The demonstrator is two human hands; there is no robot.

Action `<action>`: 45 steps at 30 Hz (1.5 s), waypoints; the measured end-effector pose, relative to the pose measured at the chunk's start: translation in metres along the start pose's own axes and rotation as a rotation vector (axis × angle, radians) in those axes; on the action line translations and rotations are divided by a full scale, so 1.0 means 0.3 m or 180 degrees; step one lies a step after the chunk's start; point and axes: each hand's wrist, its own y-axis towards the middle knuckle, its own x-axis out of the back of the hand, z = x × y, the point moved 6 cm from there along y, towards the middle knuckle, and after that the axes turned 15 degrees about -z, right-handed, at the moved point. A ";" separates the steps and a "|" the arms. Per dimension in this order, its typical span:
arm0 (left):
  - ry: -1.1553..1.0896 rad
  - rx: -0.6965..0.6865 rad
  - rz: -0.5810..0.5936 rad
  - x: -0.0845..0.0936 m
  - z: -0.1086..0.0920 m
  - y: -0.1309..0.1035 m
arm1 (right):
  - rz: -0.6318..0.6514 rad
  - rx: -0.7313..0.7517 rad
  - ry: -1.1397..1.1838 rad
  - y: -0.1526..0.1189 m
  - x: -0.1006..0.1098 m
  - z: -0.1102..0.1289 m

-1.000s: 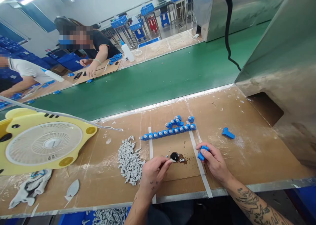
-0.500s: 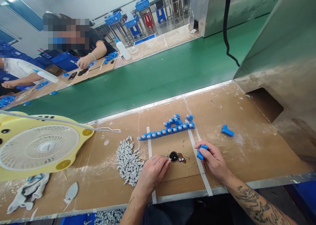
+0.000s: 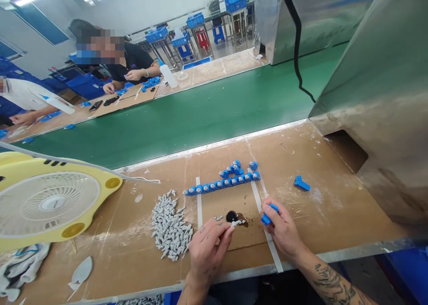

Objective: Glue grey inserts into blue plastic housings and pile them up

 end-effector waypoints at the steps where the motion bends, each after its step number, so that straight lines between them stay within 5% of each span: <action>1: -0.0020 0.0022 -0.0071 -0.003 -0.016 -0.002 | -0.0028 -0.0140 0.0114 -0.009 -0.012 -0.009; 9: -0.0270 0.0060 -0.0339 -0.054 -0.090 0.012 | 0.0148 -0.0479 0.0422 -0.057 -0.075 -0.033; 16: -0.0295 0.0207 -0.0432 -0.078 -0.102 -0.003 | -0.0513 -0.0637 0.0453 -0.087 -0.073 -0.052; 23: -0.0292 0.0318 -0.0611 -0.076 -0.108 -0.029 | -0.0655 -0.0771 0.0624 -0.118 -0.094 -0.034; 28: -0.0501 0.0462 -0.0381 -0.092 -0.096 -0.024 | -0.0715 -0.0922 0.0701 -0.110 -0.090 -0.052; 31: -0.0595 0.0637 -0.0039 -0.103 -0.077 0.003 | -0.0172 -0.0859 0.0514 -0.085 -0.090 -0.050; 34: -0.0431 0.0758 0.0265 -0.084 -0.025 0.050 | 0.0569 -0.0467 0.0158 -0.060 -0.074 -0.011; 36: -0.0134 0.0798 0.0261 -0.049 0.042 0.095 | 0.0607 -0.0031 -0.0149 -0.035 -0.023 0.032; 40: 0.0888 0.1194 0.0137 -0.001 0.252 0.197 | -0.0069 0.1227 -0.0902 0.023 0.145 0.155; 45: 0.1621 0.1873 0.1187 -0.115 0.452 0.236 | -0.0881 0.2180 -0.1531 0.088 0.319 0.266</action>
